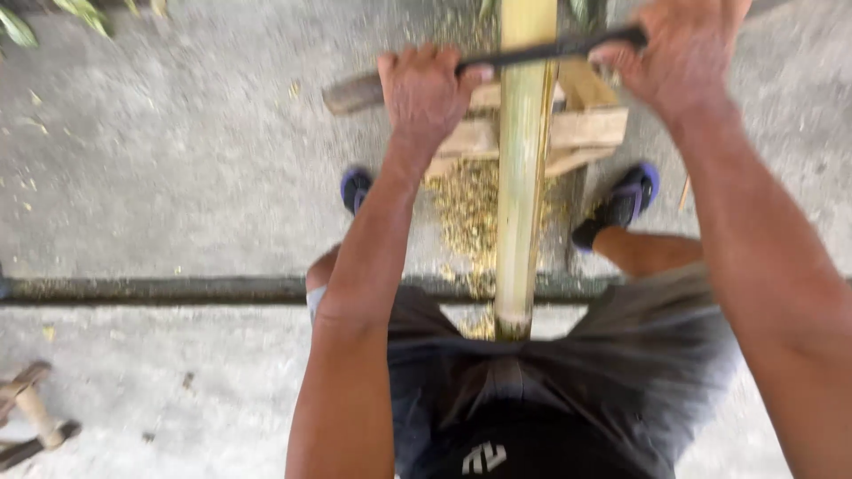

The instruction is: Shaving the outer layer of a bamboo pole using a machete.

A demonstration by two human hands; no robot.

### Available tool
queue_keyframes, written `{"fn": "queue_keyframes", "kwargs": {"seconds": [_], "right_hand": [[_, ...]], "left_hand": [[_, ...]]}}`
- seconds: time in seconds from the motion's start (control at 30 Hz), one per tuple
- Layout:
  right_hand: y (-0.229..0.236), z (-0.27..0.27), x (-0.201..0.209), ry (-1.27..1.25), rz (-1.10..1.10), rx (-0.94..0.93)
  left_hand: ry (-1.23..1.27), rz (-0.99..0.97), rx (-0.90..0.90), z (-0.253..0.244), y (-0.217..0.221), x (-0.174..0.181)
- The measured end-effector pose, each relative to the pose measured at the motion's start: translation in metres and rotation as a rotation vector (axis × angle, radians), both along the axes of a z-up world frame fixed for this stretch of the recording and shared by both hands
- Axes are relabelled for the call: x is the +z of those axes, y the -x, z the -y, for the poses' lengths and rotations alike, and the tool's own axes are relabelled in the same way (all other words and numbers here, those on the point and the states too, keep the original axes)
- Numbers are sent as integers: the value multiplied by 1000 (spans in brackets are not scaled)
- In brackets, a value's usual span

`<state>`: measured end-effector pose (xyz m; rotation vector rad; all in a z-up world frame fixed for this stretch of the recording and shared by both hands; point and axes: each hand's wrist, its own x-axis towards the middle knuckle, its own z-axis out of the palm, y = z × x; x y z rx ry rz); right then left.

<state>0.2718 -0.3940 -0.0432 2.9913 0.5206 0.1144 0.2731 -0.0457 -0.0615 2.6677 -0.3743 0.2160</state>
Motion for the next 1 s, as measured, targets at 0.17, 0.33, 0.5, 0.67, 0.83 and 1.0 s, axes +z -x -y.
{"fn": "queue_keyframes", "kwargs": {"seconds": [0.17, 0.33, 0.5, 0.67, 0.83, 1.0], "right_hand": [[-9, 2, 4, -78, 99, 37], [-4, 10, -5, -135, 165, 94], [-3, 15, -27, -28, 8, 22], [-10, -2, 1, 112, -39, -47], [-4, -1, 6, -229, 68, 66], [15, 17, -25, -82, 71, 73]], "left_hand": [[-29, 57, 5, -2, -10, 11], [20, 97, 9, -4, -5, 17], [-30, -71, 14, -4, 2, -1], [38, 63, -22, -5, -6, -2], [-47, 22, 4, -4, -10, 9], [-44, -90, -21, -4, 10, 2]]}}
